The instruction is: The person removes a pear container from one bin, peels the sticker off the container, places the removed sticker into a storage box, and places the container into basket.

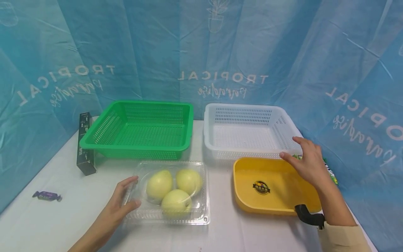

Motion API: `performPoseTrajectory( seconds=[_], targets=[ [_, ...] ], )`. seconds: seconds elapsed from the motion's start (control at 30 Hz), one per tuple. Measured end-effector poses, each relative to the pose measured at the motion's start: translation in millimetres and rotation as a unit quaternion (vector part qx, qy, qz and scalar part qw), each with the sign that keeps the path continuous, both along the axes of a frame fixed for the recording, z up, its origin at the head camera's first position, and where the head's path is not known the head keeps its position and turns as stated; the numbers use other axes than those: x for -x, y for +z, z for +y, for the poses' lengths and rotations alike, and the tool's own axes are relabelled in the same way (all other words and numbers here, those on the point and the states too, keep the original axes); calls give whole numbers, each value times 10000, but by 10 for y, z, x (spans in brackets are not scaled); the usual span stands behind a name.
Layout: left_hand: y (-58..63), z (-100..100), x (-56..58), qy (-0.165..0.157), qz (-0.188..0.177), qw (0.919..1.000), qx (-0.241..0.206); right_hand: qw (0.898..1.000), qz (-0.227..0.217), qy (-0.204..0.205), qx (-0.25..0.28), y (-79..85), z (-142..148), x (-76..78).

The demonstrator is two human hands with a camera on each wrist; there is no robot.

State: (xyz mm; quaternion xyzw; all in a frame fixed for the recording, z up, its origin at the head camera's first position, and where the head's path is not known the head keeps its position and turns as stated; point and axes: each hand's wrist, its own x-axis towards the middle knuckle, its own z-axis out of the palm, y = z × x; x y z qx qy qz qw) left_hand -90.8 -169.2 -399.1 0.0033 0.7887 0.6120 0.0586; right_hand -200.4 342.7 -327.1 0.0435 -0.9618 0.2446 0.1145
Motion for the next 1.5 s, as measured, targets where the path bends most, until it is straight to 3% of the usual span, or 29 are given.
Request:
performPoseTrajectory(
  seconds=[0.37,0.83,1.5],
  targets=[
    [-4,0,3,6,36,10000,-11,9991,-292,-254,144,-40,87,173],
    [0,-6,12,-45,-128,9999,38,9989,-474,-53,40,-120,262,394],
    [8,2,8,-3,-78,9999,95,9957,-859,-19,341,-302,430,516]
  ],
)
